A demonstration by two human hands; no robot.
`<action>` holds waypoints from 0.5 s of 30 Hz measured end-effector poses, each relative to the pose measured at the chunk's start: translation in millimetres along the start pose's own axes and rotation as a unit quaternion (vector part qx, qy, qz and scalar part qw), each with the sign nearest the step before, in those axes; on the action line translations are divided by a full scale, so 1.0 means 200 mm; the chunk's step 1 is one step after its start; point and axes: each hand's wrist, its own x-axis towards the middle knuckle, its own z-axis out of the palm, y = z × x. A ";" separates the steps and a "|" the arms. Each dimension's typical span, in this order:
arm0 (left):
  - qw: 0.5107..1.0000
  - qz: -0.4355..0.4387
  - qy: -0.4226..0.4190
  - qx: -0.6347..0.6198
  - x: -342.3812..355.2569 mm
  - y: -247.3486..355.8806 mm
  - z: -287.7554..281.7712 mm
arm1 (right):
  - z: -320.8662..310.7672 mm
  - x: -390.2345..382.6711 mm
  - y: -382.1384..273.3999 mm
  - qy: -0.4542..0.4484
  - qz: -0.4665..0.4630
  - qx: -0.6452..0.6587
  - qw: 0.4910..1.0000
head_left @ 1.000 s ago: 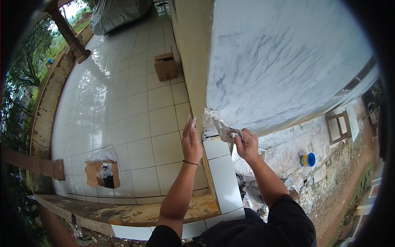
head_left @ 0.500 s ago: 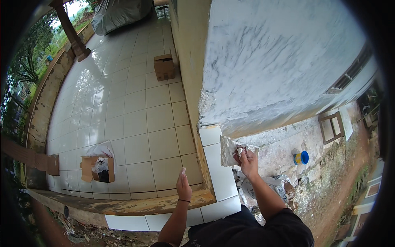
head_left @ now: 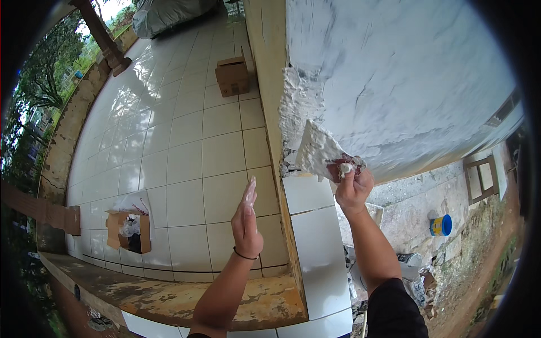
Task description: The person applies plaster compound to a damaged wall corner using a putty knife.
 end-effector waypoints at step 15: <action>0.999 0.049 0.021 0.003 0.24 -0.19 0.17 | 0.14 -0.03 0.14 -0.005 -0.072 0.009 0.997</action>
